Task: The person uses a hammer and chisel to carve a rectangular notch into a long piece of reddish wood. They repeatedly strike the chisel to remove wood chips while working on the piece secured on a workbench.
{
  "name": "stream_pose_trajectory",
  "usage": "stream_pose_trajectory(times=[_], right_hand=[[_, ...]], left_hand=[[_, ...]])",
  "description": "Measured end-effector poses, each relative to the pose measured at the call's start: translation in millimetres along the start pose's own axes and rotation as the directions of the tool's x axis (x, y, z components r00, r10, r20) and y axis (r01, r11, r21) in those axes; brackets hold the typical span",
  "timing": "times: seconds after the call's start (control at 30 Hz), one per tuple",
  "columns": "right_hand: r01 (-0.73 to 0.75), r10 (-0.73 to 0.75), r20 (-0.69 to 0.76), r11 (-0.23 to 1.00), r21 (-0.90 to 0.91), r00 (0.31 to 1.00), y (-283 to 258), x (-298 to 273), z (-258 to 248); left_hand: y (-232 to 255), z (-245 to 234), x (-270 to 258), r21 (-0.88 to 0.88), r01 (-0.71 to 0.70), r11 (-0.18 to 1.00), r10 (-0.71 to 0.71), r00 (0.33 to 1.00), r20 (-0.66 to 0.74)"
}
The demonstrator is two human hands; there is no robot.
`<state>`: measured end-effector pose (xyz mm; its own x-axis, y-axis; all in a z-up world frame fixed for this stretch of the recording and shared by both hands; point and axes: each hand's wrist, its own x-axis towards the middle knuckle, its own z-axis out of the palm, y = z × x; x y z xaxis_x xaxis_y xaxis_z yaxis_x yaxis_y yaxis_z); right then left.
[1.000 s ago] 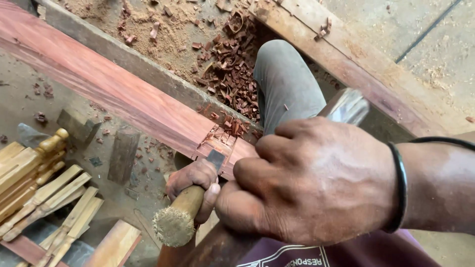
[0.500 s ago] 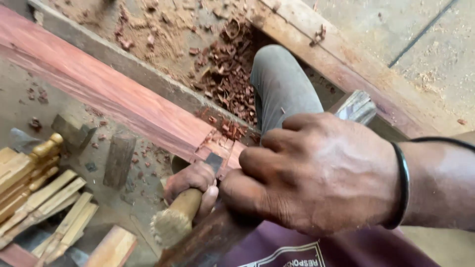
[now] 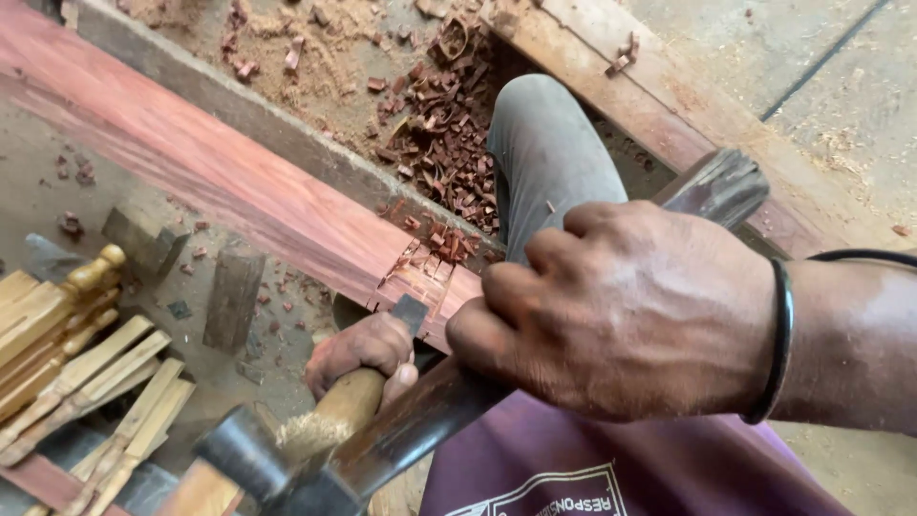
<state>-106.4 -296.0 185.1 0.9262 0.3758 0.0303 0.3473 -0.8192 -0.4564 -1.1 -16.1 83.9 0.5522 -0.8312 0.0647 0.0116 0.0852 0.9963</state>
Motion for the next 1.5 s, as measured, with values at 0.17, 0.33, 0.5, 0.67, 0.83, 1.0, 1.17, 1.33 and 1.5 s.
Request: stream_pose_trajectory(times=[0.17,0.33,0.5,0.67,0.83,1.0,1.17,1.33,1.5], right_hand=[[0.068,-0.067,-0.034,0.998,0.011,0.997,0.3,-2.2,11.4],[-0.091,0.082,0.151,0.994,0.053,0.985,-2.7,3.4,9.1],[0.125,-0.122,-0.117,0.992,0.018,0.986,-8.6,-0.2,19.7],[0.003,-0.001,0.048,0.998,-0.057,0.999,-5.9,3.3,14.2],[0.09,-0.095,-0.148,0.995,-0.037,0.984,-12.2,-0.4,4.4],[0.105,-0.094,-0.24,0.994,0.033,0.966,-13.2,-7.1,1.8],[0.04,-0.04,-0.075,0.999,0.006,0.996,-2.7,-2.9,22.6],[0.009,-0.007,0.052,0.999,-0.034,0.999,-6.1,-2.1,14.6],[0.073,-0.074,-0.069,0.997,-0.018,0.995,-7.0,0.0,25.1]], left_hand=[[0.7,-0.6,9.2,-0.033,-0.013,0.999,0.014,0.999,0.048],[-30.5,-20.9,-7.2,-0.187,-0.062,0.98,0.098,0.978,0.187],[-4.2,3.6,-9.6,0.038,0.027,0.999,-0.027,1.0,-0.006],[-58.8,-24.2,-4.6,-0.152,-0.093,0.984,0.134,0.949,0.287],[-15.4,-1.4,-3.5,0.068,-0.004,0.998,0.001,0.999,0.048],[-5.8,2.6,3.2,0.12,0.003,0.993,-0.015,0.995,0.103],[-24.6,-7.1,-5.0,0.003,-0.013,1.0,0.012,0.999,0.051],[-8.9,1.9,1.6,-0.087,-0.01,0.996,0.023,0.988,0.153],[-22.4,-8.6,-12.1,0.007,0.015,1.0,-0.015,0.996,0.086]])
